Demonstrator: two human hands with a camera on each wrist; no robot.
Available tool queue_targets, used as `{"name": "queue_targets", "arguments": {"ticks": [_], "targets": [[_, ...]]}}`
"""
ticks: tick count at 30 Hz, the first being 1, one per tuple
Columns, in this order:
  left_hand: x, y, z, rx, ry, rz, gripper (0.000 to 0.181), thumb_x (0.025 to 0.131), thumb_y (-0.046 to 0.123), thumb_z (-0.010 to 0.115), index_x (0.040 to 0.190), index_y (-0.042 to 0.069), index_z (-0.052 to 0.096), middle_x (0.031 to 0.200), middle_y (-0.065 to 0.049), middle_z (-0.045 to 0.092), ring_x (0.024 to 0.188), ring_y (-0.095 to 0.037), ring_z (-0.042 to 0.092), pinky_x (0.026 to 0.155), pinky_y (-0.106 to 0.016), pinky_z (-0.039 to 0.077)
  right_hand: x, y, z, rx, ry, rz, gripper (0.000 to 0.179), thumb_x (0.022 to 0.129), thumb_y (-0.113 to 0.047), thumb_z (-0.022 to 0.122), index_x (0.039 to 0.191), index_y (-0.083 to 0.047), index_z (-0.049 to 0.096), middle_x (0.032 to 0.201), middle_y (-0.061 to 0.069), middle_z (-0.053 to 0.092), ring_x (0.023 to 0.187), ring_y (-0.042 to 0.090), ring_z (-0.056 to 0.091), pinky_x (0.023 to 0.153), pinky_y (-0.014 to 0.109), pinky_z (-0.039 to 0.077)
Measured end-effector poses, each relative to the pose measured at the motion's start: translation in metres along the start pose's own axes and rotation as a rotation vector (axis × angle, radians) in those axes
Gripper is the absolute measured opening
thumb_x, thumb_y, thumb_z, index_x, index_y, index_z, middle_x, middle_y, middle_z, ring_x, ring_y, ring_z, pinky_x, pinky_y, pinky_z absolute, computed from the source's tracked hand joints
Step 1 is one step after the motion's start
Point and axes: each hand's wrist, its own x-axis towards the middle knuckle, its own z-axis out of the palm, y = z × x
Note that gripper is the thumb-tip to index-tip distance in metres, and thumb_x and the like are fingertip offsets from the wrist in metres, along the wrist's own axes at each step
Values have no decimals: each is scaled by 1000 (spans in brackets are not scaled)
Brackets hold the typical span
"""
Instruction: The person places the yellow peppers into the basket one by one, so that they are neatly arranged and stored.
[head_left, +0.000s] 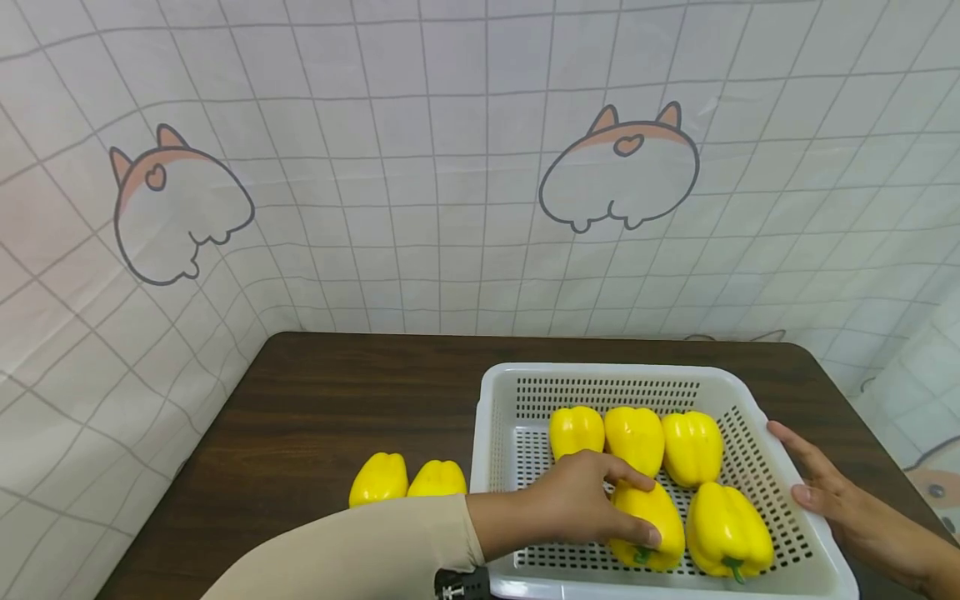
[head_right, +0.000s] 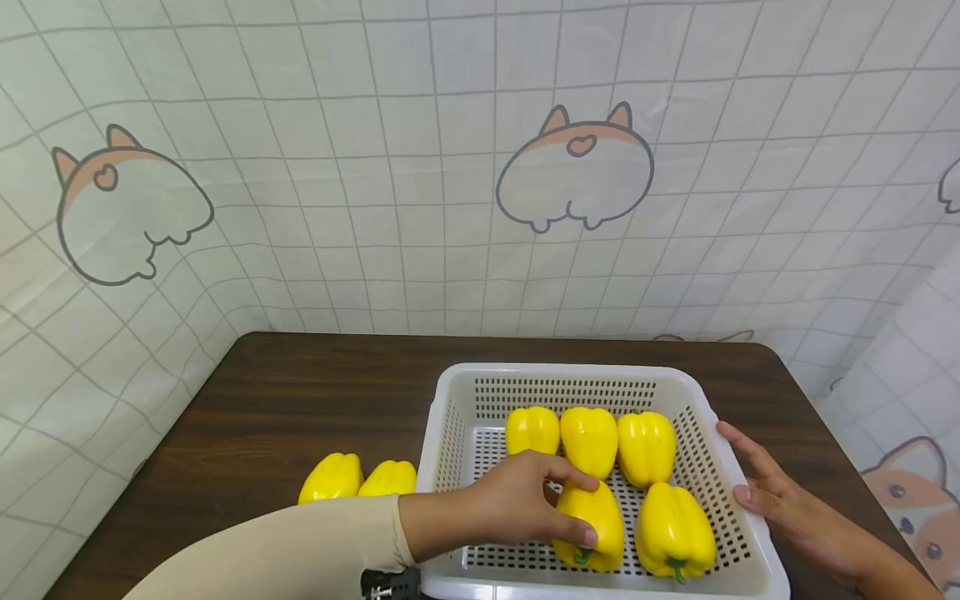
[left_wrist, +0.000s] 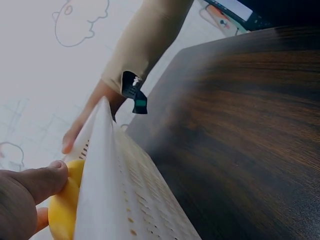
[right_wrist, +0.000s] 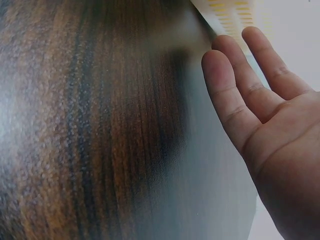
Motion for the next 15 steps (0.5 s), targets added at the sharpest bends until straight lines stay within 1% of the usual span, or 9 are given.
{"name": "queue_targets", "arguments": {"ticks": [3, 7, 9, 11, 15], "targets": [[1, 1, 3, 22, 5, -3, 42, 73, 34, 95, 112, 39, 77, 107, 19, 67, 94, 0, 57, 79, -22, 52, 0, 1, 0, 11, -5, -7, 70, 111, -29, 27, 154, -53, -22, 155, 37, -25, 128, 38, 52, 76, 61, 57], [3, 2, 5, 56, -5, 2, 43, 74, 34, 94, 113, 38, 77, 108, 20, 67, 95, 1, 56, 82, -22, 51, -1, 1, 0, 67, -25, -13, 70, 111, -26, 26, 155, -52, -22, 157, 31, -26, 126, 21, 53, 79, 62, 56], [4, 2, 5, 66, -9, 2, 43, 75, 33, 94, 114, 38, 77, 108, 20, 67, 96, 2, 56, 83, -22, 51, -2, 2, 0, 85, -36, -17, 71, 111, -25, 26, 154, -52, -23, 157, 30, -27, 125, 16, 53, 79, 63, 55], [5, 1, 6, 72, -7, 0, 43, 75, 32, 94, 114, 37, 77, 108, 20, 67, 96, 2, 56, 83, -21, 52, -2, 2, 1, 88, -35, -18, 71, 111, -26, 27, 154, -53, -22, 157, 29, -27, 126, 16, 52, 79, 63, 55], [5, 1, 8, 80, 3, -8, 43, 74, 32, 94, 113, 37, 77, 109, 20, 67, 99, 2, 56, 85, -23, 52, -1, 3, 1, 76, -21, -16, 70, 111, -26, 27, 154, -55, -20, 156, 32, -25, 127, 24, 52, 78, 63, 56]]}}
